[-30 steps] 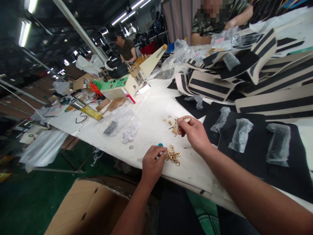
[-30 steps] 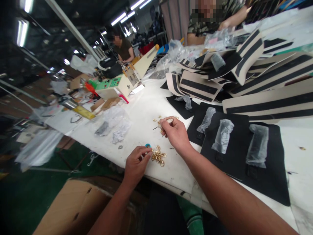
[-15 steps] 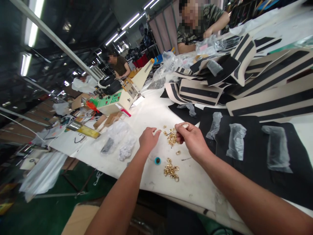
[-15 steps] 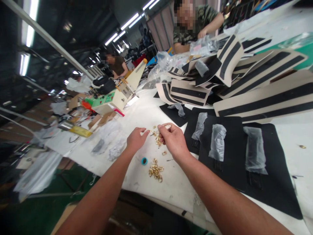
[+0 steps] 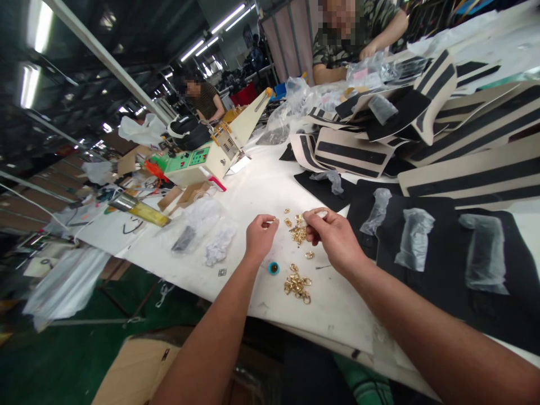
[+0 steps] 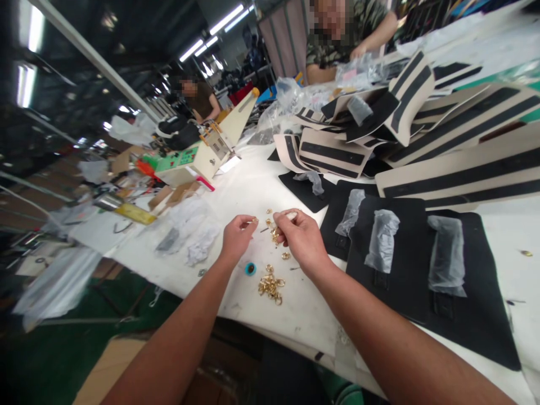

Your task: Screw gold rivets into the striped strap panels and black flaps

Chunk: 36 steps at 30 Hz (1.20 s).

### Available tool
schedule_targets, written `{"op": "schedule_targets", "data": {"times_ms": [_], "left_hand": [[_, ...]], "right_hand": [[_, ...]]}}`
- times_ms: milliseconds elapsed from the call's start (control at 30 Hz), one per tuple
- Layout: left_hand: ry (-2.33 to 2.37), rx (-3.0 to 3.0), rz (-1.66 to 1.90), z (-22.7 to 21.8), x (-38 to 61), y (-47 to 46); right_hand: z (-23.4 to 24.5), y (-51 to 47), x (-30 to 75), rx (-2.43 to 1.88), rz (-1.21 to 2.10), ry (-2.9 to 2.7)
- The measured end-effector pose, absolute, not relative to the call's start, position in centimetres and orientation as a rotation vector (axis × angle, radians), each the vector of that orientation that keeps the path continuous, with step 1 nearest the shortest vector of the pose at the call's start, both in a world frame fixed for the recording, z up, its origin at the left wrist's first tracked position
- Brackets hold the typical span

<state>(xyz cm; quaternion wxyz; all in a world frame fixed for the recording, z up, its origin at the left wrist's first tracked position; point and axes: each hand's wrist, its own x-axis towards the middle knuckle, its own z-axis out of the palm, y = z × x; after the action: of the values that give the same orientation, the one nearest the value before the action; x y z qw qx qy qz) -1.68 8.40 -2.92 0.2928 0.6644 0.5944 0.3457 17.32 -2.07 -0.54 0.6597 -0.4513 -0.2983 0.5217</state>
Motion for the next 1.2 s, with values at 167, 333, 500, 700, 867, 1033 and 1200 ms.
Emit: {"op": "schedule_targets", "data": {"times_ms": [167, 333, 500, 700, 867, 1033, 1200], "left_hand": [[1.473, 1.392, 1.085, -1.8, -6.3, 1.9], [1.478, 1.257, 1.150, -2.0, -9.6, -3.6], [1.480, 1.306, 1.084, -3.5, -9.3, -5.6], [1.533, 1.438, 1.063, -4.4, -8.4, -6.3], [1.557, 1.506, 1.053, -4.5, -8.1, -6.5], [1.557, 1.594, 1.046, -4.8, -8.1, -6.5], [1.556, 1.611, 1.050, -4.7, -7.9, -6.6]], "right_hand": [[-0.6, -3.2, 15.8, -1.096, 1.197, -0.918], [-0.9, -4.8, 13.5, -1.164, 1.196, -1.163], [-1.1, -6.1, 12.4, -1.156, 1.170, -1.265], [-1.4, -6.2, 12.0, -1.164, 1.157, -1.297], [-2.1, -6.1, 11.7, -1.144, 1.083, -1.445], [-2.6, -5.9, 11.7, -1.191, 1.008, -1.494], [-2.6, -5.8, 11.7, -1.197, 1.002, -1.508]]}}
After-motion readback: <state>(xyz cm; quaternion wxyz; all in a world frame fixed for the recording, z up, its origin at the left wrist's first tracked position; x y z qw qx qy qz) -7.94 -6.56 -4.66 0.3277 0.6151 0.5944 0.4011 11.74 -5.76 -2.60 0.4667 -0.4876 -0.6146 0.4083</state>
